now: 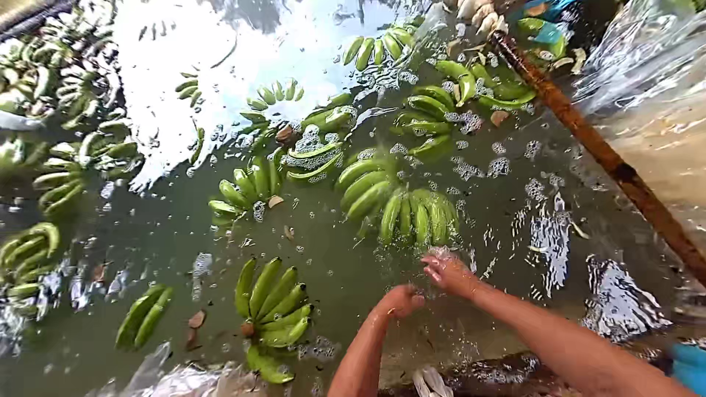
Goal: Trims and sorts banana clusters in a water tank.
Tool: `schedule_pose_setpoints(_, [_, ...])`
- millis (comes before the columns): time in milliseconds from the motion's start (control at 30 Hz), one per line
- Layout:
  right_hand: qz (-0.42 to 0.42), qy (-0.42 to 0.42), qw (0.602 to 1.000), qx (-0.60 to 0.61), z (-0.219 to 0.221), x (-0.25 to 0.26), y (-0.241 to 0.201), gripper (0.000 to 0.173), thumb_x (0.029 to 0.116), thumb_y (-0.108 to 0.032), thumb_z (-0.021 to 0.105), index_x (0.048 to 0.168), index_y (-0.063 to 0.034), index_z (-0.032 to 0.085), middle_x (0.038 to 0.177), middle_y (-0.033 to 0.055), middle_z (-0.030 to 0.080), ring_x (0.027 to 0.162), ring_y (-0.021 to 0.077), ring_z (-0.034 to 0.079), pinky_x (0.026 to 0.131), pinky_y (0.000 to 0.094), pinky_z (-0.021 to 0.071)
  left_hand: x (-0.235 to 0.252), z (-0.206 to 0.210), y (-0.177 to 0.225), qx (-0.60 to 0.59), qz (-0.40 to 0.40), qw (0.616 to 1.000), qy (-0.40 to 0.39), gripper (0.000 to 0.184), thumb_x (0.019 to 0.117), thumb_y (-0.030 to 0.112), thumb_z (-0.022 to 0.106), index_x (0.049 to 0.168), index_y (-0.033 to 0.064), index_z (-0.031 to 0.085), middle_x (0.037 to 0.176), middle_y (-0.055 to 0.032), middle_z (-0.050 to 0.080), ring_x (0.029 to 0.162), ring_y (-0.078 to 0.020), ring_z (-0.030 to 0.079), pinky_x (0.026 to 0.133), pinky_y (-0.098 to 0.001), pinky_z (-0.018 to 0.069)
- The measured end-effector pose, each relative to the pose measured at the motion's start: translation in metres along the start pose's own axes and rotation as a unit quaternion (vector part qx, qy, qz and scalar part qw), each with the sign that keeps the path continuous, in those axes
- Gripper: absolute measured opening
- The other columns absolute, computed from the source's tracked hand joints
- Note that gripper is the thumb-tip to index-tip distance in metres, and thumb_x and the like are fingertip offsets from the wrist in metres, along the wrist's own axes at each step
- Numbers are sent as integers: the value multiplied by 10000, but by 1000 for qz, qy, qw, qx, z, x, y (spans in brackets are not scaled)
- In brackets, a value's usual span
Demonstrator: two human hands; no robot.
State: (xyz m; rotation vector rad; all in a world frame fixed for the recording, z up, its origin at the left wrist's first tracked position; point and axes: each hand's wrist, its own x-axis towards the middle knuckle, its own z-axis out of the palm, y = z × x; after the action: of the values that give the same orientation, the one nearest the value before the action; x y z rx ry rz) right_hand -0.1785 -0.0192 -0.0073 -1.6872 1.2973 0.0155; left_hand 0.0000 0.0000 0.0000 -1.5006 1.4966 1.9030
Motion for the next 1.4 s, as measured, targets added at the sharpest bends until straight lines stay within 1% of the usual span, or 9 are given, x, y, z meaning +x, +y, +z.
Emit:
schedule_pose_setpoints(167, [72,231,968,69,-44,33,18,354,1048,-122,523,1324,77,620,1219,298,669,1218,461,601,1078,577,430,-2,-65,-10,-48,57,923,377,365,1070,140,475,1304,-116,588,1241,-297,649,1179,-371,637,1062,-486,473])
schedule_pose_setpoints(267, [150,282,943,89,-52,52,18,469,1039,-179,585,1430,70,512,1198,329,642,1196,493,581,1081,596,410,22,-83,8,-17,69,925,374,429,1070,222,514,1361,-91,553,1307,-291,616,1235,-395,602,1089,-516,457])
schedule_pose_setpoints(400, [255,323,893,183,-58,69,31,662,1039,-286,604,1539,65,350,1494,398,405,1392,533,421,1155,597,353,50,-80,45,68,22,938,338,468,1043,380,573,1332,18,638,1311,-229,654,1259,-408,597,1070,-606,435])
schedule_pose_setpoints(567, [265,224,905,245,-66,77,41,470,1123,-143,392,1537,77,348,1521,335,431,1424,438,429,1179,531,329,62,-86,49,19,42,952,303,370,1082,236,500,1306,-25,638,1268,-258,663,1239,-404,612,1075,-582,440])
schedule_pose_setpoints(800, [258,154,866,400,-55,80,44,517,1091,-147,496,1538,47,323,1392,279,536,1154,301,621,953,414,529,62,-68,15,-168,-25,969,180,448,1130,156,346,1506,-83,393,1517,-294,457,1420,-361,452,1184,-459,336])
schedule_pose_setpoints(933, [208,108,949,210,-28,53,22,648,1038,-245,613,1501,110,332,1403,328,533,1294,396,563,1112,495,432,64,-49,-10,-406,-2,872,274,453,1139,267,318,1357,-84,504,1150,-212,635,954,-235,636,855,-376,539])
schedule_pose_setpoints(1067, [206,21,978,33,11,28,-9,581,1058,-262,555,1460,138,429,1409,376,523,1362,501,488,1165,607,323,40,-54,-9,-268,-22,880,390,463,1098,207,466,1455,-89,449,1458,-309,500,1366,-375,497,1147,-474,394])
schedule_pose_setpoints(1233, [37,-193,980,-18,59,-28,-16,386,1036,-74,541,1376,108,563,1463,343,499,1414,518,411,1198,694,168,20,-49,20,-113,48,876,466,652,997,243,635,1489,-116,401,1557,-353,361,1478,-474,325,1227,-537,247])
schedule_pose_setpoints(1400, [-23,-210,977,38,55,-72,1,358,1050,-165,569,1338,36,636,1358,294,609,1304,471,554,1107,637,392,37,-27,65,-10,-5,932,361,978,910,443,738,1612,2,220,1646,-291,240,1529,-461,229,1232,-603,204])
